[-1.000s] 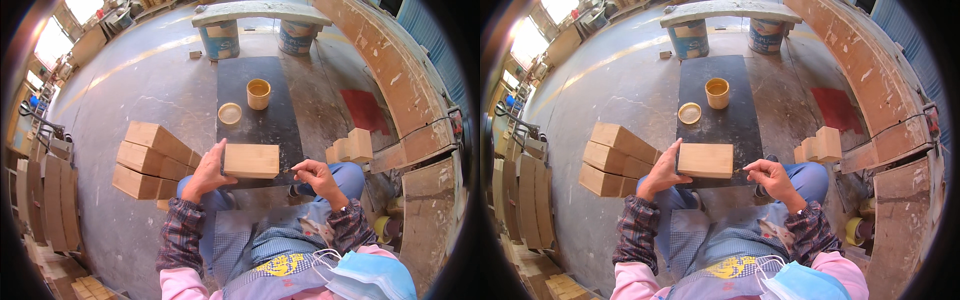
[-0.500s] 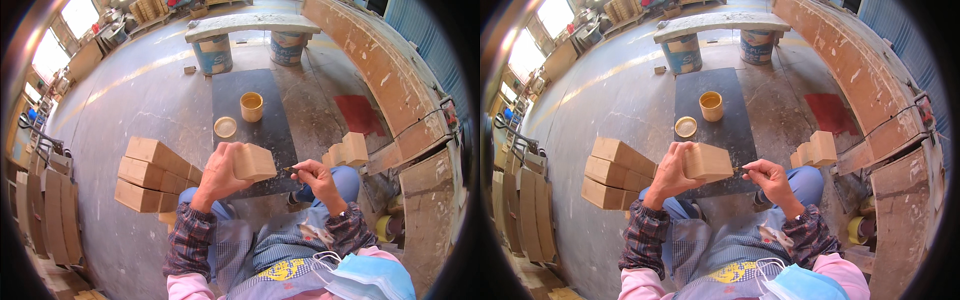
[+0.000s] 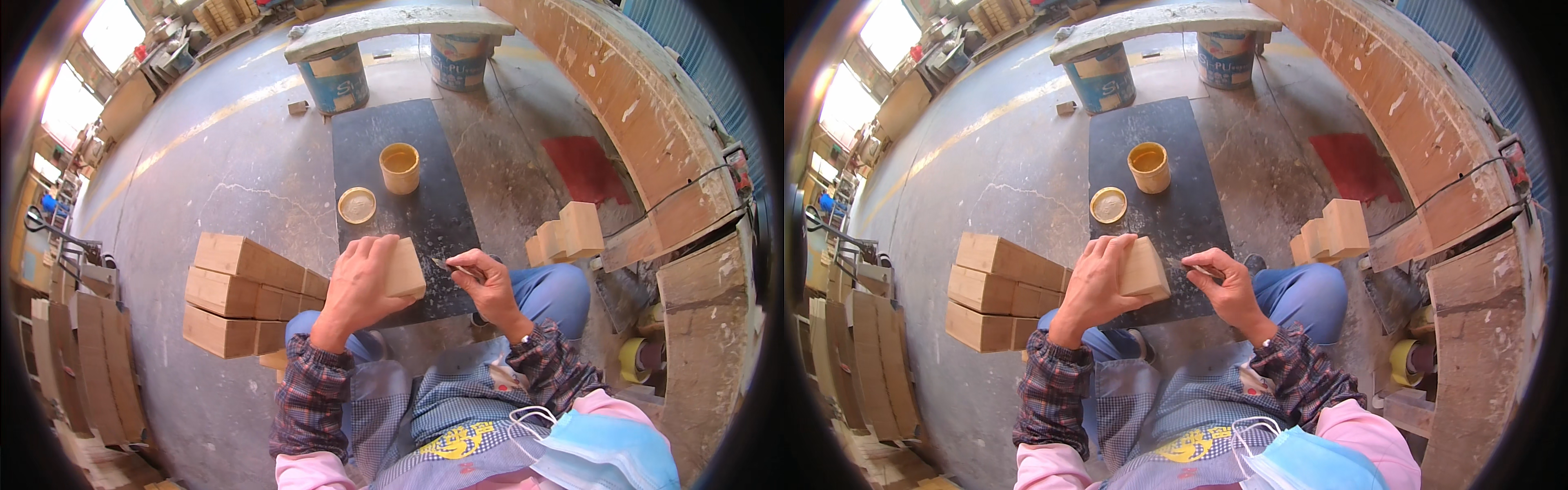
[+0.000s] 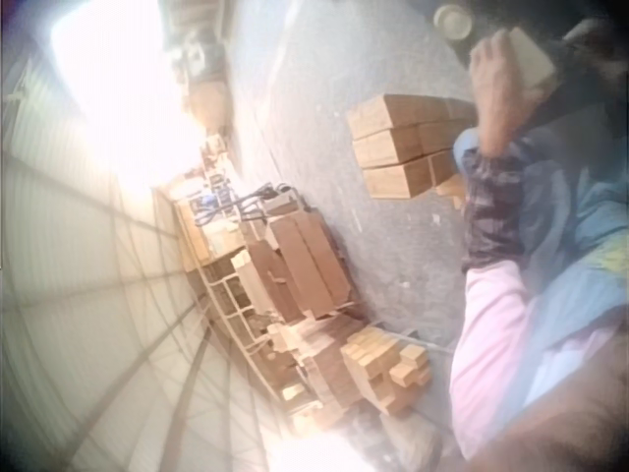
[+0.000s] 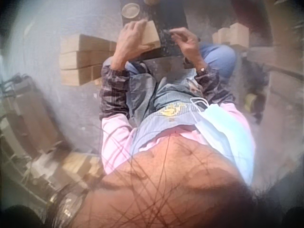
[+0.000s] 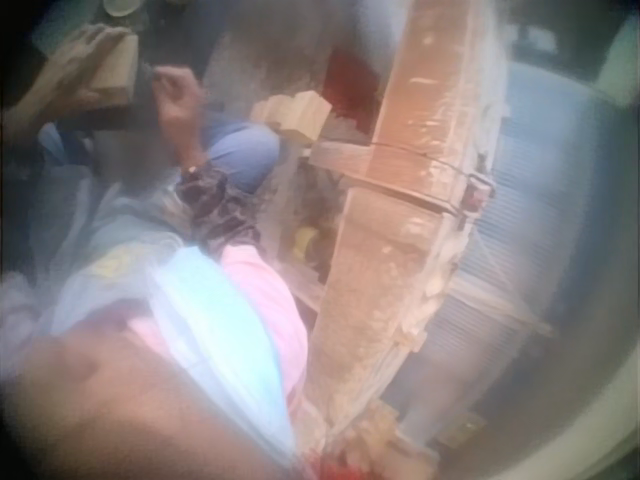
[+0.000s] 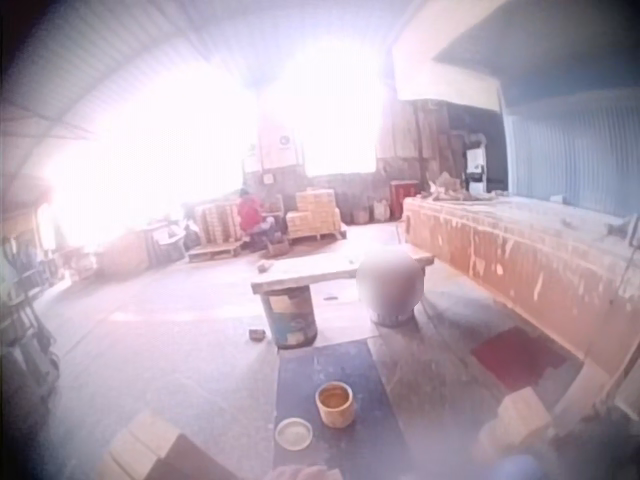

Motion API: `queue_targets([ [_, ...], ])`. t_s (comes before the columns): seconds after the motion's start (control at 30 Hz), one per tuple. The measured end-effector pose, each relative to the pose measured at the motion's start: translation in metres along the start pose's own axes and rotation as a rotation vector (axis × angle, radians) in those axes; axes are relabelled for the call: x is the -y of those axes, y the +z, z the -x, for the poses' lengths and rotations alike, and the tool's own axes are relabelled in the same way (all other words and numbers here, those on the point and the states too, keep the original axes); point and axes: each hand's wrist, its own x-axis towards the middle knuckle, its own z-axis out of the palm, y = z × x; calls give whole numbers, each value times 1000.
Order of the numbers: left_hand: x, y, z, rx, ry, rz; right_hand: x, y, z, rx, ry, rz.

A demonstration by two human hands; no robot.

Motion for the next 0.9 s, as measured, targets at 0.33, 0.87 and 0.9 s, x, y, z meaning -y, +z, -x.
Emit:
queue_targets([
  [0.33, 27, -21, 16, 79, -193, 470, 27, 29, -19, 66, -289, 303],
  [0.87, 21, -35, 32, 120, -83, 639, 45, 33, -56, 169, -539, 482],
  [0.9, 19, -36, 33, 114, -70, 630, 47, 32, -56, 163, -536, 483],
])
